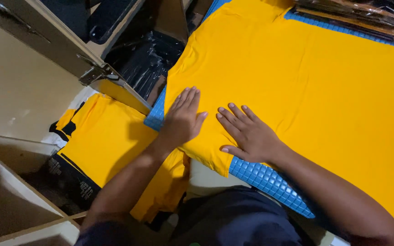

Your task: The person unfolds a yellow t-shirt on a blue textured mat, smooths it flat, and folds it into a compact rectangle. The folded shirt is placed on a stack of similar shirts to the left.

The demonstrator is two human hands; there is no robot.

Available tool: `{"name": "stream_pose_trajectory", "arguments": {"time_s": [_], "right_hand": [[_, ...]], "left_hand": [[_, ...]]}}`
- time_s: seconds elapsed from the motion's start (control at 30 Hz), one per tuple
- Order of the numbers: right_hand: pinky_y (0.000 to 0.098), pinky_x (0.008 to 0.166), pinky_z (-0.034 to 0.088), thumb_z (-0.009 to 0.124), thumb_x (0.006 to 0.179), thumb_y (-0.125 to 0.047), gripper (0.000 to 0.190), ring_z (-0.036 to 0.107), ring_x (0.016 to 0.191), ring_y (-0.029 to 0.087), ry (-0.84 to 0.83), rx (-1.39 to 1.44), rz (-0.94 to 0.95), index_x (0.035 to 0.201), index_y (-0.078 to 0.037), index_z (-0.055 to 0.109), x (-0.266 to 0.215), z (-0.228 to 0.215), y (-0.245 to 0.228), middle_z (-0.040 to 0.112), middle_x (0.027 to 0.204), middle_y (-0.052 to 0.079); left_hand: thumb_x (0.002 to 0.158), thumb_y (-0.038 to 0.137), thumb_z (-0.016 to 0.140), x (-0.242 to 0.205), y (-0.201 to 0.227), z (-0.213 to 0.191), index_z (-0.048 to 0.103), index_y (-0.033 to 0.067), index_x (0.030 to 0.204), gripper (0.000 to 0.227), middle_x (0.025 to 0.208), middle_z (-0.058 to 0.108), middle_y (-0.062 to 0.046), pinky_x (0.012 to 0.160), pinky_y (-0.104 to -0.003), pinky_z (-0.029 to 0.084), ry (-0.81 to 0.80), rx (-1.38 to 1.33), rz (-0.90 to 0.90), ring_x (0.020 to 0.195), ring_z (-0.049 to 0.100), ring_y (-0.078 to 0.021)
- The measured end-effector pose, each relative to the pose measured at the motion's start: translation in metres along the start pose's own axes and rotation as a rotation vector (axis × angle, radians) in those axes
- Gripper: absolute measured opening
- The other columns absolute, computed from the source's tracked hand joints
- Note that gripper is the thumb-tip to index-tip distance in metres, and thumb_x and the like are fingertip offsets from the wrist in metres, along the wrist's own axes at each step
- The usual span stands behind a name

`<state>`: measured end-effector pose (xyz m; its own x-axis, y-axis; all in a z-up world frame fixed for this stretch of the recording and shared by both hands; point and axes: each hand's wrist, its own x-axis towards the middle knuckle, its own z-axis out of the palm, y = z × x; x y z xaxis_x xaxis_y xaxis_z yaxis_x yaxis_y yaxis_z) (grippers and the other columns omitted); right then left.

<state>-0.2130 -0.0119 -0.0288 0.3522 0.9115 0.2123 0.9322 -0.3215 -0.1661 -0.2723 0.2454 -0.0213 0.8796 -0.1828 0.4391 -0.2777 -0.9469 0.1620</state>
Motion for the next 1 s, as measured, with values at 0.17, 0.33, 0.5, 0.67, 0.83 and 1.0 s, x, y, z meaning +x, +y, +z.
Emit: {"name": "stream_pose_trajectory", "arguments": {"time_s": [0.17, 0.33, 0.5, 0.67, 0.83, 1.0], "right_hand": [[0.0571, 0.124, 0.009, 0.026, 0.1, -0.074, 0.088, 0.013, 0.157, 0.038, -0.014, 0.0, 0.001, 0.163, -0.012, 0.027, 0.0, 0.0, 0.0, 0.02, 0.17, 0.017], [0.0589, 0.124, 0.011, 0.03, 0.099, -0.075, 0.091, 0.016, 0.157, 0.04, 0.023, 0.012, -0.014, 0.163, -0.01, 0.029, -0.003, 0.003, 0.002, 0.023, 0.17, 0.018], [0.0641, 0.119, 0.027, 0.035, 0.098, -0.075, 0.09, 0.034, 0.149, 0.048, 0.186, -0.017, -0.098, 0.153, -0.004, 0.046, -0.013, -0.008, -0.027, 0.044, 0.157, 0.026], [0.0629, 0.122, 0.017, 0.052, 0.096, -0.064, 0.088, 0.022, 0.152, 0.052, 0.125, 0.101, -0.194, 0.157, -0.002, 0.039, -0.028, -0.011, -0.062, 0.035, 0.162, 0.027], [0.0649, 0.12, 0.026, 0.061, 0.095, -0.057, 0.071, 0.035, 0.146, 0.056, 0.142, 0.184, -0.31, 0.131, 0.004, 0.065, -0.038, -0.007, -0.075, 0.066, 0.132, 0.025], [0.0574, 0.112, 0.044, 0.05, 0.106, -0.024, 0.034, 0.071, 0.108, 0.041, 0.189, 0.506, -0.429, 0.109, 0.0, 0.074, -0.058, -0.028, -0.073, 0.075, 0.11, 0.019]], "left_hand": [[0.104, 0.047, 0.049, 0.037, -0.045, 0.019, 0.026, 0.0027, 0.162, 0.077, 0.169, 0.025, -0.019, 0.129, -0.055, 0.013, -0.369, 0.083, -0.381, 0.158, 0.019, -0.0351], [0.111, 0.037, 0.035, 0.025, -0.049, 0.006, 0.02, 0.0011, 0.164, 0.066, 0.17, 0.021, -0.023, 0.127, -0.056, 0.003, -0.397, 0.163, -0.502, 0.159, 0.013, -0.0374], [0.085, 0.043, 0.074, -0.046, -0.031, 0.003, 0.055, 0.0326, 0.071, 0.026, 0.061, 0.052, 0.013, 0.06, -0.031, 0.049, 0.301, 0.153, -0.024, 0.057, 0.061, -0.0155], [0.081, 0.035, 0.071, -0.074, -0.019, -0.007, 0.064, 0.0175, 0.117, 0.041, 0.114, 0.061, -0.007, 0.093, -0.043, 0.048, 0.198, -0.047, 0.22, 0.106, 0.06, -0.0294], [0.08, 0.043, 0.073, -0.093, -0.002, -0.016, 0.044, 0.0116, 0.158, 0.089, 0.163, 0.043, -0.012, 0.125, -0.05, 0.022, 0.051, 0.154, 0.121, 0.151, 0.039, -0.0309], [0.085, 0.058, 0.062, -0.097, 0.001, -0.021, 0.054, 0.0047, 0.146, 0.081, 0.156, 0.049, -0.015, 0.126, -0.052, 0.019, 0.092, 0.115, 0.074, 0.147, 0.043, -0.0327]]}}
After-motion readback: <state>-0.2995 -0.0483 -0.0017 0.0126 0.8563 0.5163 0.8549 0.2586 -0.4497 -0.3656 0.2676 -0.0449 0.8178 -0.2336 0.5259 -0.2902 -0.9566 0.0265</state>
